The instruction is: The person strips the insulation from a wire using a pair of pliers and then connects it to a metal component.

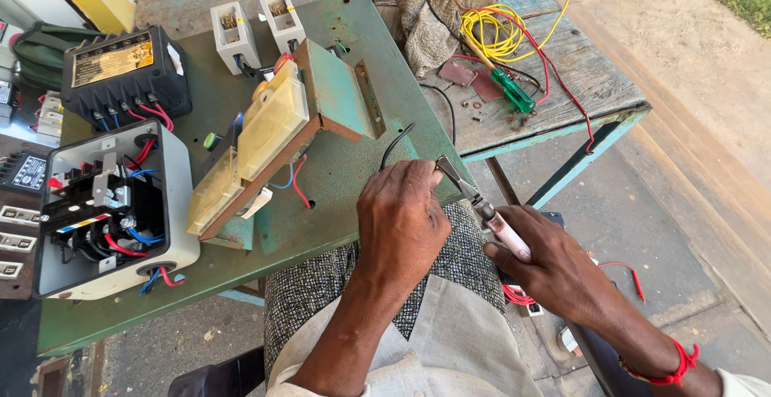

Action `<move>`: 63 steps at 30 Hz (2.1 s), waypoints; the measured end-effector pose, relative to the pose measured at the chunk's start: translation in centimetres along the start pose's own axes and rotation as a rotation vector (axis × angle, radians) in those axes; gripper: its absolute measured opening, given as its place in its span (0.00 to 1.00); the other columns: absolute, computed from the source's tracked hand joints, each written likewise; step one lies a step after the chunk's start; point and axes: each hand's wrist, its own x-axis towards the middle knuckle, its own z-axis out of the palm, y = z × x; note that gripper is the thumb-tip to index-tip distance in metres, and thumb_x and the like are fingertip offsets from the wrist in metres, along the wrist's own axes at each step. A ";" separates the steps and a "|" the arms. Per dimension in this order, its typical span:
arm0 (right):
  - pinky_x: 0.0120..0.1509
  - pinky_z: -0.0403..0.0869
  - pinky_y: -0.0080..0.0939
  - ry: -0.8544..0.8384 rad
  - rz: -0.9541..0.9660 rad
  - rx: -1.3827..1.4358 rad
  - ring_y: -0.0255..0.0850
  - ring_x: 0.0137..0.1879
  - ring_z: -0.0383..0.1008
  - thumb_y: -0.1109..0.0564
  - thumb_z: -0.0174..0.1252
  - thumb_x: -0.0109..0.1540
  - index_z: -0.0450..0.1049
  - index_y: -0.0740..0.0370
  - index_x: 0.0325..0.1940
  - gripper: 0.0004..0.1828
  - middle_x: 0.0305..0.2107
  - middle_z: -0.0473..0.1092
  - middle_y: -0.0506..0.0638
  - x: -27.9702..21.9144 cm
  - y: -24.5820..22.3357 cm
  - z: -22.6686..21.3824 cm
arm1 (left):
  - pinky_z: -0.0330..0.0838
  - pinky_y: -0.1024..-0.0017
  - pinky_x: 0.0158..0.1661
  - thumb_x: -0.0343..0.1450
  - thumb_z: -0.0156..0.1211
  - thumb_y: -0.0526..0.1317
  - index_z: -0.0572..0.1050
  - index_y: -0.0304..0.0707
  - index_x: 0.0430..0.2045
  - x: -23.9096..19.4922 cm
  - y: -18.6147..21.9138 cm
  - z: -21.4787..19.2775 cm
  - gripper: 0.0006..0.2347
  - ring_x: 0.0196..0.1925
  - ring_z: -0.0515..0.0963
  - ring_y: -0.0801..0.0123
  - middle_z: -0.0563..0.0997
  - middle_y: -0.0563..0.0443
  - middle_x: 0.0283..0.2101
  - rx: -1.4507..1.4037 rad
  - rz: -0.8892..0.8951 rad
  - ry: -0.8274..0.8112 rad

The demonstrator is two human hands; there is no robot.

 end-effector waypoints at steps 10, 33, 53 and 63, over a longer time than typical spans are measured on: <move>0.38 0.67 0.43 -0.080 0.028 0.369 0.36 0.33 0.62 0.48 0.63 0.63 0.69 0.62 0.50 0.20 0.25 0.63 0.52 -0.3 2.1 2.5 | 0.72 0.57 0.39 0.64 0.61 0.25 0.74 0.31 0.34 0.1 0.7 -0.6 0.08 0.35 0.82 0.54 0.80 0.42 0.32 -0.017 0.049 -0.019; 0.38 0.74 0.45 0.017 -0.064 0.149 0.39 0.36 0.75 0.48 0.59 0.60 0.65 0.63 0.65 0.31 0.36 0.72 0.52 -0.3 -0.1 1.0 | 0.71 0.60 0.34 0.71 0.60 0.29 0.73 0.30 0.31 0.3 0.3 -0.9 0.02 0.29 0.78 0.60 0.75 0.45 0.27 -0.080 0.011 -0.058; 0.36 0.71 0.38 -0.274 0.185 0.492 0.32 0.32 0.66 0.54 0.56 0.63 0.71 0.57 0.63 0.23 0.27 0.68 0.45 0.4 2.6 -0.6 | 0.73 0.60 0.37 0.71 0.59 0.30 0.78 0.31 0.36 0.9 -0.2 -2.4 0.03 0.34 0.81 0.55 0.79 0.44 0.32 -0.199 -0.064 -0.061; 0.43 0.75 0.51 -0.040 -0.133 -0.039 0.52 0.43 0.79 0.51 0.59 0.60 0.64 0.58 0.69 0.33 0.41 0.75 0.58 0.2 -0.1 -2.6 | 0.73 0.58 0.41 0.69 0.61 0.29 0.78 0.30 0.37 1.1 -0.2 -2.6 0.06 0.39 0.79 0.53 0.76 0.43 0.33 -0.138 -0.019 -0.153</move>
